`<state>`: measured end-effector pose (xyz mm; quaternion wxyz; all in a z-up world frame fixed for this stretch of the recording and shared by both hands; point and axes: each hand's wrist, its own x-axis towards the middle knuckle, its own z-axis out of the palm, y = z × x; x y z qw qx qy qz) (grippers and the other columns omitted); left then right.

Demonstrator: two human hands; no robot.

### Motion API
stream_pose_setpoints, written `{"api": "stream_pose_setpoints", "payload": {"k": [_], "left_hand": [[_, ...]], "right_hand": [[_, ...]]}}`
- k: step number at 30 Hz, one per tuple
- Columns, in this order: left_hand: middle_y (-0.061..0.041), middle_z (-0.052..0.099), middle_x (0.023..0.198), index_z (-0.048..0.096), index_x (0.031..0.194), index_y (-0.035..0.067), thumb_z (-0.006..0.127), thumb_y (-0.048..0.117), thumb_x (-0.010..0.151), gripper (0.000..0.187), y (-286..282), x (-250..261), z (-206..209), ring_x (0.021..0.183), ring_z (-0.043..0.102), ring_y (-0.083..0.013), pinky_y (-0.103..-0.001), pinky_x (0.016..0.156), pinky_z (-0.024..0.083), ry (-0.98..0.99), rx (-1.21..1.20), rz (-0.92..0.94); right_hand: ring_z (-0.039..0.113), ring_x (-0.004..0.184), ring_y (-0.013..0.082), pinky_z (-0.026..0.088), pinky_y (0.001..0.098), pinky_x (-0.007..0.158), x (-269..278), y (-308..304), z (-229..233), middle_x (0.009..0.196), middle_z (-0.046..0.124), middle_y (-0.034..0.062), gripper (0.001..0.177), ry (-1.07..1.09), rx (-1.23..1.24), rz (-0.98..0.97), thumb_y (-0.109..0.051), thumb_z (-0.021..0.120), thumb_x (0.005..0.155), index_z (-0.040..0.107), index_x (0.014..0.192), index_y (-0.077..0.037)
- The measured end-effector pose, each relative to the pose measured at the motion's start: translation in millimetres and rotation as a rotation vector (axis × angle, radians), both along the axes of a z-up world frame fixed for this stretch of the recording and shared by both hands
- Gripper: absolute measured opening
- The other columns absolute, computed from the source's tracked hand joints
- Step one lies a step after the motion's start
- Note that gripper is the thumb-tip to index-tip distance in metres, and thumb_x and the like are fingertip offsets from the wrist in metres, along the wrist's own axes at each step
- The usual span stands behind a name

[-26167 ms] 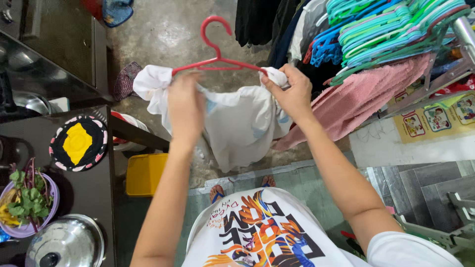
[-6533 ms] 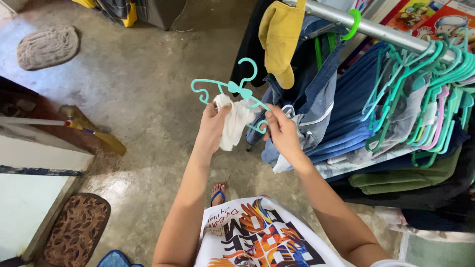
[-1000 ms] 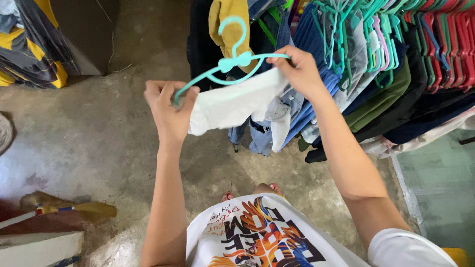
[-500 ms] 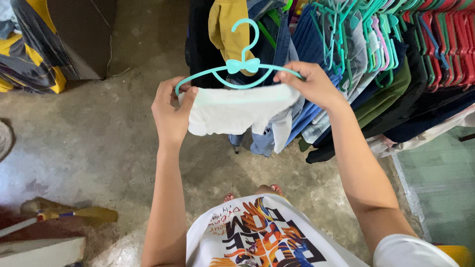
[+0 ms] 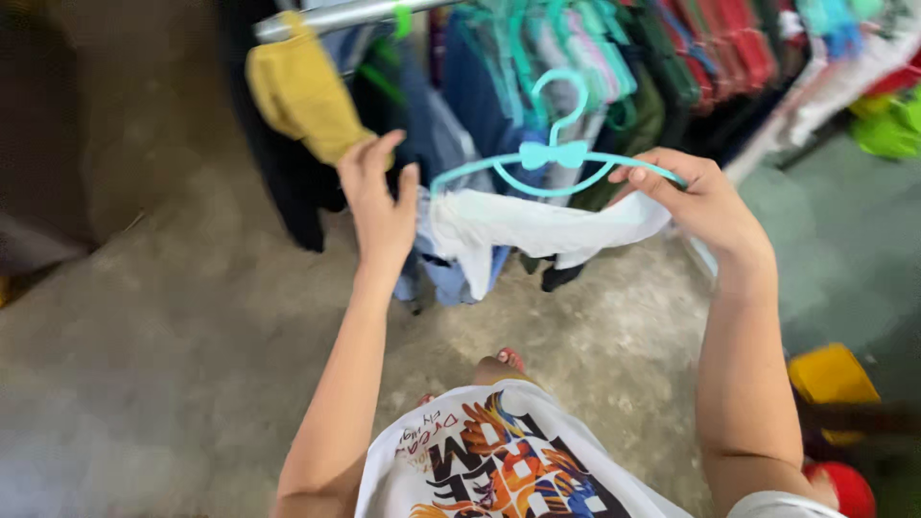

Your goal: The person removes wet clothes from a red basin, places them on hangers, and hangs them on a clothes rack. They also briefly move a tissue pack and a lidded container on a nearby table.

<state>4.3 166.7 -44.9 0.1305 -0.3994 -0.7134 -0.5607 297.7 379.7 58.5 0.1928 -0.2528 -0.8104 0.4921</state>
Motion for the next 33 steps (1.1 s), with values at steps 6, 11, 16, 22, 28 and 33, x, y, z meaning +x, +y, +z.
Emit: {"api": "stream_pose_setpoints", "payload": {"k": [6, 11, 16, 22, 28, 33], "left_hand": [[-0.03, 0.012, 0.159, 0.049, 0.141, 0.009, 0.09, 0.026, 0.081, 0.075, 100.2, 16.8, -1.6, 0.136, 0.029, -0.0585, -0.058, 0.111, 0.032, 0.161, -0.095, 0.029], [-0.032, 0.005, 0.162, 0.035, 0.15, 0.011, 0.074, 0.003, 0.073, 0.087, 113.1, 2.3, -11.8, 0.124, 0.037, -0.061, -0.057, 0.107, 0.039, -0.169, -0.263, 0.01], [-0.031, 0.02, 0.154, 0.032, 0.158, 0.018, 0.065, -0.007, 0.079, 0.088, 72.3, -26.1, -28.1, 0.132, 0.036, -0.0597, -0.057, 0.109, 0.038, -0.077, -0.331, 0.027], [-0.032, 0.021, 0.154, 0.03, 0.159, 0.02, 0.061, -0.01, 0.078, 0.093, 45.7, -39.7, -21.9, 0.132, 0.034, -0.0609, -0.056, 0.11, 0.038, -0.094, -0.376, 0.017], [-0.03, 0.023, 0.153, 0.03, 0.157, 0.019, 0.06, -0.008, 0.079, 0.088, 40.1, -30.7, -10.8, 0.129, 0.039, -0.061, -0.057, 0.104, 0.042, -0.138, -0.407, 0.018], [-0.032, 0.026, 0.151, 0.033, 0.156, 0.019, 0.061, -0.007, 0.08, 0.085, 37.4, -32.7, -10.0, 0.129, 0.04, -0.0616, -0.057, 0.105, 0.043, -0.111, -0.344, -0.009]], "right_hand": [[0.067, 0.083, 0.0145, 0.053, 0.0321, 0.077, 34.6, 4.9, 10.4, 0.091, 0.078, 0.004, 0.026, -0.316, 0.343, 0.018, -0.029, 0.06, 0.101, 0.075, 0.115, -0.013], [0.073, 0.085, 0.0252, 0.055, 0.0355, 0.077, 15.9, -2.8, -11.1, 0.093, 0.077, 0.0102, 0.024, -0.262, 0.388, 0.084, -0.026, 0.058, 0.101, 0.071, 0.115, -0.011], [0.069, 0.09, 0.0408, 0.053, 0.0443, 0.075, -44.1, -24.6, -37.0, 0.093, 0.07, 0.0216, 0.022, -0.139, 0.461, -0.036, -0.022, 0.053, 0.108, 0.063, 0.121, -0.007], [0.069, 0.089, 0.0439, 0.051, 0.0503, 0.075, -165.1, -38.3, -72.1, 0.098, 0.075, 0.0177, 0.026, 0.21, 0.535, -0.128, -0.019, 0.045, 0.111, 0.053, 0.133, -0.007], [0.069, 0.072, 0.0435, 0.047, 0.0596, 0.073, -261.7, -36.9, -95.9, 0.077, 0.072, 0.0214, 0.033, -0.047, 0.842, -0.187, -0.019, 0.047, 0.107, 0.05, 0.135, -0.002], [0.07, 0.09, 0.041, 0.047, 0.0588, 0.083, -264.4, -55.6, -105.8, 0.094, 0.073, 0.0248, 0.053, -0.221, 0.689, -0.096, -0.026, 0.051, 0.104, 0.039, 0.151, -0.003]]}}
